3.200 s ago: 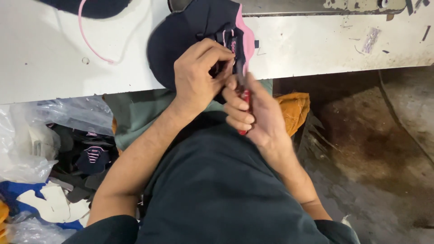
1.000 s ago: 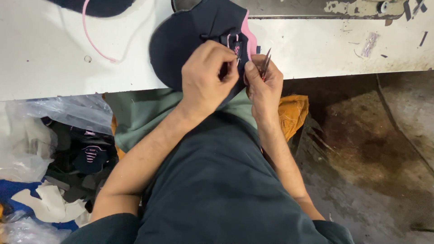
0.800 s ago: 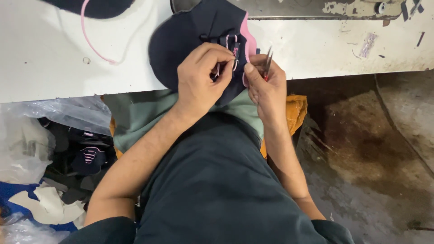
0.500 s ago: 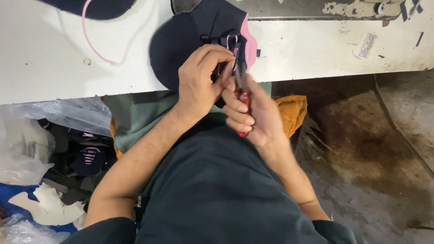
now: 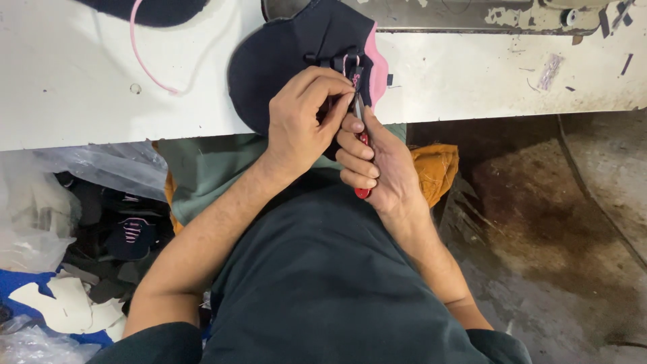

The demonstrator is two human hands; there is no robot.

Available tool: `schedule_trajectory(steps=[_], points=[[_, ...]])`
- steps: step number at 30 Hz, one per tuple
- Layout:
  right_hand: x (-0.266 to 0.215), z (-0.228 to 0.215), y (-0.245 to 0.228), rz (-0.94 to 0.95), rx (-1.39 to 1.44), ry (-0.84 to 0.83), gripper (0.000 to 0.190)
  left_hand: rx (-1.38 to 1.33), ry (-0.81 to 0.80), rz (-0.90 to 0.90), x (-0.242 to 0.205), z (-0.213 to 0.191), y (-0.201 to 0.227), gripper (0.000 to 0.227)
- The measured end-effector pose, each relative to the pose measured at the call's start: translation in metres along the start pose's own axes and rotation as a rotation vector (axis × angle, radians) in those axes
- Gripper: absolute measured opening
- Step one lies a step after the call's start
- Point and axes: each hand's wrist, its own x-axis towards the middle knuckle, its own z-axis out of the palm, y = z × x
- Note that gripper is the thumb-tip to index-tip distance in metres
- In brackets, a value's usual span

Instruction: The person uses a sewing machine to stitch the upper part of a dark blue shoe with pink laces. They then use a red tool to pull and tighten the pink laces through the eyelets, adjusting the fit of the shoe.

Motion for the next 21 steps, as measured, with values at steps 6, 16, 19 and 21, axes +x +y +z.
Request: schedule_trajectory(steps=[6,16,19,21], points=[[0.002,0.0,-0.001,-0.007,0.047,0.011,0.034,0.003,-0.003,0.042,0.0,-0.001,-0.002,0.015],[0.009,-0.004,0.004,-0.052,0.147,0.044,0.036,0.008,-0.051,0.079,-0.003,0.0,-0.002,0.016],[-0.002,0.0,0.003,-0.095,0.051,0.032,0.037,0.026,-0.032,0.073,-0.002,0.0,0.0,0.017],[-0.009,0.004,-0.001,-0.144,-0.059,0.044,0.037,0.032,-0.005,0.07,0.001,0.001,0.001,0.018]])
